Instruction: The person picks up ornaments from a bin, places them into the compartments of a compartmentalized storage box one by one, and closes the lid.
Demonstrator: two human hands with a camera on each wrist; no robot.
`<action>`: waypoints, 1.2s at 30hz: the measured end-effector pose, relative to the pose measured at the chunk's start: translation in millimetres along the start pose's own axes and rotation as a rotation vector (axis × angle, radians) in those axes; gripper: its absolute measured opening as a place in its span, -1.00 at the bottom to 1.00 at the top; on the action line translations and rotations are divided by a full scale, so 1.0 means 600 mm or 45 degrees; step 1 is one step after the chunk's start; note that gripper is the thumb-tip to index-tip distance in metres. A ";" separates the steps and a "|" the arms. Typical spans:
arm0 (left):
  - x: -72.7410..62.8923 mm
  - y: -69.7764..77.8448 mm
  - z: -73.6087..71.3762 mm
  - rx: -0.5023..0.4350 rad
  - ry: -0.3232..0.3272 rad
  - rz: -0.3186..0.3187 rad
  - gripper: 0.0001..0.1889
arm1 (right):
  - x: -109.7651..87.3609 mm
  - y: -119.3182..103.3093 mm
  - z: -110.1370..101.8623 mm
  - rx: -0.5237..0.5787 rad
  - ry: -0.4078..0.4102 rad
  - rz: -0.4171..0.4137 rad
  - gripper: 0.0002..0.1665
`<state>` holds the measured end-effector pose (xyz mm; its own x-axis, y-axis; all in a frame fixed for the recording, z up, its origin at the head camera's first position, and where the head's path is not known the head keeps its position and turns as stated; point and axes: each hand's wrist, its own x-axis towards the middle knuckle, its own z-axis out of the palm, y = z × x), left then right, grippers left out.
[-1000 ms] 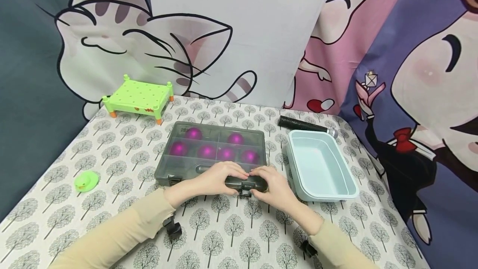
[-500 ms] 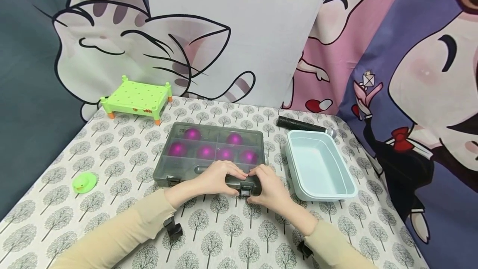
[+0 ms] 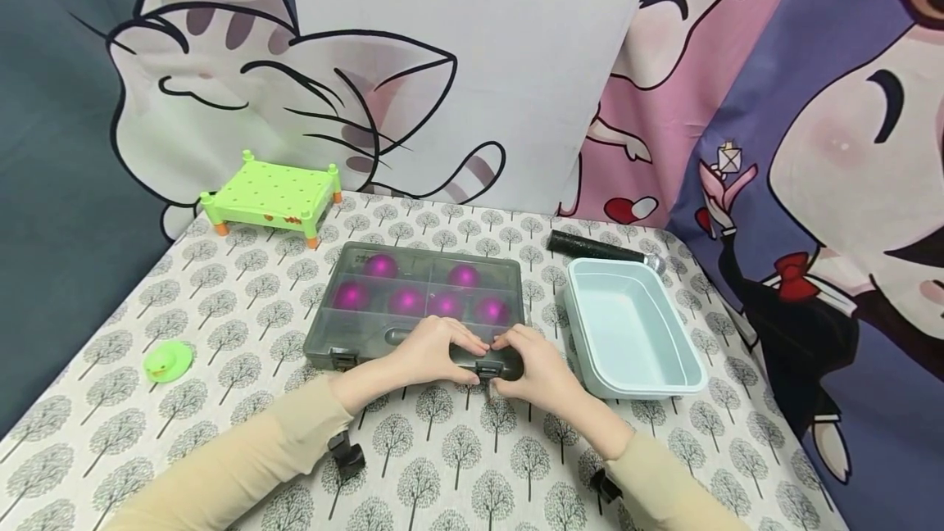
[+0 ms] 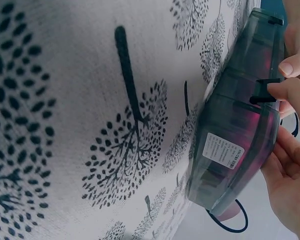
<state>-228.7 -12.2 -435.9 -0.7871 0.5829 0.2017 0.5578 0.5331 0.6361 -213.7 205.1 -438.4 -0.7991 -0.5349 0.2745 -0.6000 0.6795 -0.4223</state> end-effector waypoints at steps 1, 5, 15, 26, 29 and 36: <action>0.000 0.001 0.001 0.005 0.006 -0.008 -0.65 | 0.000 0.001 0.000 0.004 0.004 0.001 -0.50; 0.000 0.005 0.004 0.030 0.040 -0.027 -0.70 | 0.002 0.002 -0.001 0.009 0.019 -0.002 -0.56; 0.000 0.012 0.011 0.052 0.101 -0.087 -0.79 | 0.003 0.000 -0.003 0.010 0.048 -0.028 -0.63; -0.001 0.016 0.013 0.039 0.120 -0.143 -0.80 | 0.006 0.002 -0.005 -0.012 0.074 -0.090 -0.66; -0.001 0.017 0.012 0.041 0.116 -0.138 -0.80 | 0.007 0.000 -0.006 -0.008 0.064 -0.089 -0.66; -0.002 0.011 0.007 -0.026 0.109 -0.014 -0.77 | 0.016 -0.001 -0.019 -0.004 -0.030 -0.106 -0.63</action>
<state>-223.1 -6.6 -435.1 -0.8130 0.5225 0.2570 0.5446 0.5261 0.6532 -221.3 205.4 -425.7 -0.7452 -0.6013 0.2882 -0.6645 0.6336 -0.3963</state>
